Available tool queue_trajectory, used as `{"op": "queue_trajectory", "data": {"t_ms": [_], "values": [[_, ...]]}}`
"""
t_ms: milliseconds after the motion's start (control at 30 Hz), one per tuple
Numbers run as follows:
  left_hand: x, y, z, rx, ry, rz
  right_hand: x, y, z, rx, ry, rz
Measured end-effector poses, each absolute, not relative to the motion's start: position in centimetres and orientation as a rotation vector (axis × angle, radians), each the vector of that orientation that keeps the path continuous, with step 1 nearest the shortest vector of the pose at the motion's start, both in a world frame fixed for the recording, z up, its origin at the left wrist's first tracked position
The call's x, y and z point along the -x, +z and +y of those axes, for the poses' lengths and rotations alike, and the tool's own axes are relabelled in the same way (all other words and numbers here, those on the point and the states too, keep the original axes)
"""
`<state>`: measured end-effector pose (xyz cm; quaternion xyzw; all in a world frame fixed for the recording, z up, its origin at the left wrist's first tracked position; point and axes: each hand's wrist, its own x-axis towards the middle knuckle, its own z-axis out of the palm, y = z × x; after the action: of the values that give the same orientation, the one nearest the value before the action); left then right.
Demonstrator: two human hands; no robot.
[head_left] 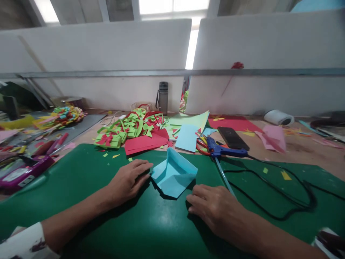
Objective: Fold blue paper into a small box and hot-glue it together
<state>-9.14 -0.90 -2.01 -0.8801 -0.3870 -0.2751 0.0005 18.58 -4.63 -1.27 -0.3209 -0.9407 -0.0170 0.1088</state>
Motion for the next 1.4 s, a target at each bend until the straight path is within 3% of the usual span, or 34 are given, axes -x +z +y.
{"op": "queue_trajectory", "data": {"t_ms": [533, 1100, 1233, 1400], "values": [[7.2, -2.4, -1.1, 2.888, -0.619, -1.12, -15.3, 1.7, -2.6, 0.802, -0.269, -2.827], [6.4, -2.8, -1.3, 2.811, -0.942, -0.995, -16.4, 1.4, 0.9, 0.866, -0.186, -2.753], [6.4, -0.5, -0.6, 2.652, -1.111, -0.823, -16.6, 2.6, 1.9, 0.832, -0.027, -2.663], [5.1, 4.4, 0.7, 2.612, -0.78, -0.403, -17.3, 4.3, 2.4, 0.775, 0.055, -2.617]]}}
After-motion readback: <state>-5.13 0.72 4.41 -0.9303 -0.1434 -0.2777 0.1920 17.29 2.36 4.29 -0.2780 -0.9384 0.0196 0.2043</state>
